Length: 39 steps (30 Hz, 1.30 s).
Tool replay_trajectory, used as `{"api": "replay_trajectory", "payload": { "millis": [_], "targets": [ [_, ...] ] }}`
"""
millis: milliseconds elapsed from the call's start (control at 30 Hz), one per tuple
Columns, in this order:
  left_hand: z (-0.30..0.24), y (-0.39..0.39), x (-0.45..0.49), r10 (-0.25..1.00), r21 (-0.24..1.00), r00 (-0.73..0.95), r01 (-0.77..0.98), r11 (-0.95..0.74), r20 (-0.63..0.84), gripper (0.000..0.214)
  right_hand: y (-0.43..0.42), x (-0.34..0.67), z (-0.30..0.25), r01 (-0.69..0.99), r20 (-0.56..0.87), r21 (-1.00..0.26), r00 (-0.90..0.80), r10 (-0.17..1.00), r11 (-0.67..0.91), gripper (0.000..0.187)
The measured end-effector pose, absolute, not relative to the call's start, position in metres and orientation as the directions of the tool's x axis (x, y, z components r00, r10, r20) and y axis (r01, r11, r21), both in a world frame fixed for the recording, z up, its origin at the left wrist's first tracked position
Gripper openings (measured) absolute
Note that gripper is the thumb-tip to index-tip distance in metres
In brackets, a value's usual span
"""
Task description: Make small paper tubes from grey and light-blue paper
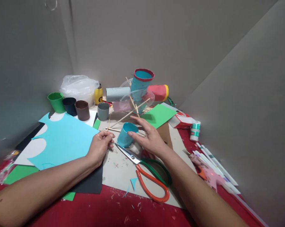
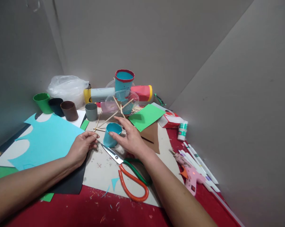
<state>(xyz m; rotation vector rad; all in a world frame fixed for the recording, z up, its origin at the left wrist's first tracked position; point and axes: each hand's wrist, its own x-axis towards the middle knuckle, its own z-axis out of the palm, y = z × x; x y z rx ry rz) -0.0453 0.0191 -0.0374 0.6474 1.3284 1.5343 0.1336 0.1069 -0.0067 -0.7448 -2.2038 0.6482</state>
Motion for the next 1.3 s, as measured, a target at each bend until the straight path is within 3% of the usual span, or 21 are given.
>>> {"api": "replay_trajectory", "payload": {
  "millis": [167, 367, 600, 700, 833, 933, 1000, 1100, 1300],
  "targets": [
    [-0.040, 0.020, -0.047, 0.902, 0.951, -0.393, -0.305, 0.052, -0.175, 0.011, 0.102, 0.133, -0.008, 0.324, 0.484, -0.542, -0.634, 0.603, 0.775, 0.043],
    [-0.040, 0.019, -0.047, 0.912, 0.946, -0.374, -0.322, 0.042, -0.168, 0.014, 0.105, 0.135, -0.021, 0.329, 0.507, -0.497, -0.641, 0.577, 0.803, 0.007],
    [-0.039, 0.020, -0.048, 0.897, 0.919, -0.403, -0.393, 0.010, -0.182, 0.030, 0.076, 0.148, 0.009, 0.268, 0.554, -0.469, -0.652, 0.517, 0.841, 0.005],
    [-0.038, 0.021, -0.049, 0.887, 0.905, -0.411, -0.426, 0.016, -0.209, 0.031, 0.044, 0.153, 0.018, 0.256, 0.474, -0.445, -0.746, 0.468, 0.858, 0.002],
    [-0.040, 0.022, -0.049, 0.883, 0.898, -0.406, -0.439, 0.037, -0.235, 0.027, 0.013, 0.154, 0.012, 0.255, 0.343, -0.431, -0.841, 0.418, 0.866, 0.009],
    [-0.039, 0.022, -0.050, 0.887, 0.902, -0.401, -0.430, 0.037, -0.228, 0.022, 0.005, 0.158, 0.006, 0.281, 0.300, -0.414, -0.856, 0.421, 0.866, 0.036],
    [-0.036, 0.021, -0.049, 0.892, 0.909, -0.403, -0.416, 0.020, -0.204, 0.018, 0.003, 0.165, 0.005, 0.292, 0.335, -0.435, -0.826, 0.454, 0.852, 0.053],
    [-0.030, 0.016, -0.045, 0.902, 0.927, -0.409, -0.375, -0.027, -0.139, 0.016, 0.002, 0.176, 0.002, 0.261, 0.470, -0.520, -0.708, 0.527, 0.813, 0.057],
    [-0.019, -0.016, -0.030, 0.900, 0.941, -0.294, -0.001, -0.338, 0.323, 0.028, 0.002, 0.185, -0.015, 0.235, 0.531, -0.643, -0.550, 0.645, 0.729, 0.059]
  ]
}}
